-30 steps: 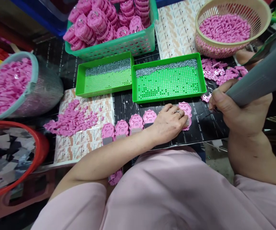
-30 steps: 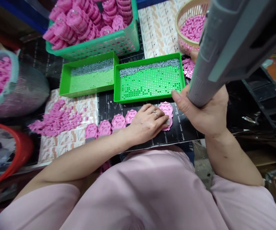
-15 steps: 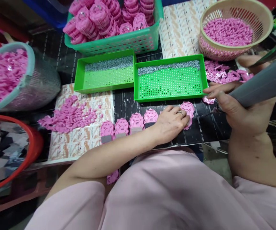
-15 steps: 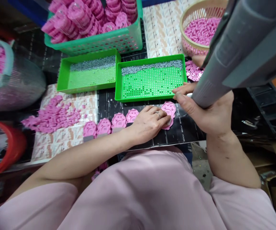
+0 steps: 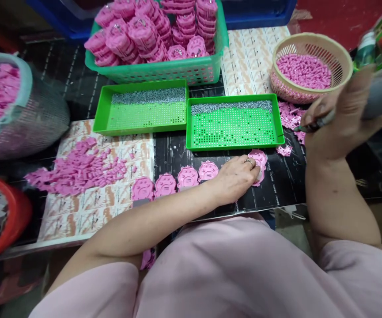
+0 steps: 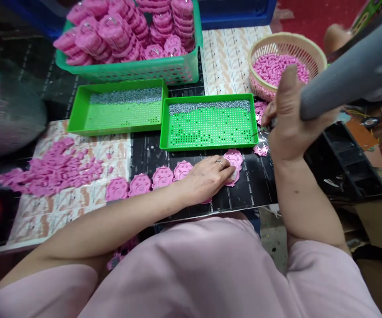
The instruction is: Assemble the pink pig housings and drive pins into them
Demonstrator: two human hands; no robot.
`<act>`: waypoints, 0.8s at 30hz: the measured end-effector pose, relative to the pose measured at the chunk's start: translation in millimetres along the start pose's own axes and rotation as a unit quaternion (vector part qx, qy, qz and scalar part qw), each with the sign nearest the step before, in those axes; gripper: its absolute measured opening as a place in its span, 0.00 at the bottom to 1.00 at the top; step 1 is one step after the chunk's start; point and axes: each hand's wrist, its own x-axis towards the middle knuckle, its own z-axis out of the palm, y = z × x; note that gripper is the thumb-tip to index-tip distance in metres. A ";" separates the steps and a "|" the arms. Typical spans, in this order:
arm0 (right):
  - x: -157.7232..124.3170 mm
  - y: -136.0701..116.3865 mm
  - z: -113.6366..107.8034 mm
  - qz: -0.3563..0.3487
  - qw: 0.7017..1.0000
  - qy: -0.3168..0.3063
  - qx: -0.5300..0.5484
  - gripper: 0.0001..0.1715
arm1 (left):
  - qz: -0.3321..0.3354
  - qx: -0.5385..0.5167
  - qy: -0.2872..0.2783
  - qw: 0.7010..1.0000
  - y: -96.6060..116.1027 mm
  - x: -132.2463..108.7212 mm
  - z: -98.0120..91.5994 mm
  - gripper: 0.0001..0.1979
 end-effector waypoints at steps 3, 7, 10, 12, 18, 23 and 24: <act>-4.8 18.9 11.4 -0.097 0.995 0.006 0.020 0.28 | 0.003 -0.006 -0.001 1.000 -0.7 -0.9 -0.3 0.10; -8.5 31.1 14.2 -0.125 0.991 -0.054 -0.004 0.24 | 0.000 -0.026 0.000 1.000 -1.6 -2.2 -0.8 0.09; -7.8 35.1 11.9 -0.115 0.992 -0.052 -0.029 0.30 | -0.002 -0.036 -0.001 0.999 -2.4 -1.5 0.3 0.09; -7.3 38.1 10.0 -0.093 0.993 -0.054 -0.041 0.31 | -0.003 -0.032 0.003 0.999 -2.7 -0.6 1.4 0.10; -8.7 40.5 5.9 -0.103 0.991 -0.046 -0.068 0.28 | -0.001 -0.028 0.021 0.999 -2.3 1.3 3.8 0.11; -11.2 38.7 4.5 -0.107 0.987 -0.069 -0.099 0.26 | -0.006 -0.029 0.022 0.999 -2.4 1.5 3.7 0.09; -11.7 40.0 4.9 -0.108 0.987 -0.067 -0.099 0.26 | -0.006 -0.031 0.020 0.999 -2.4 1.5 3.3 0.09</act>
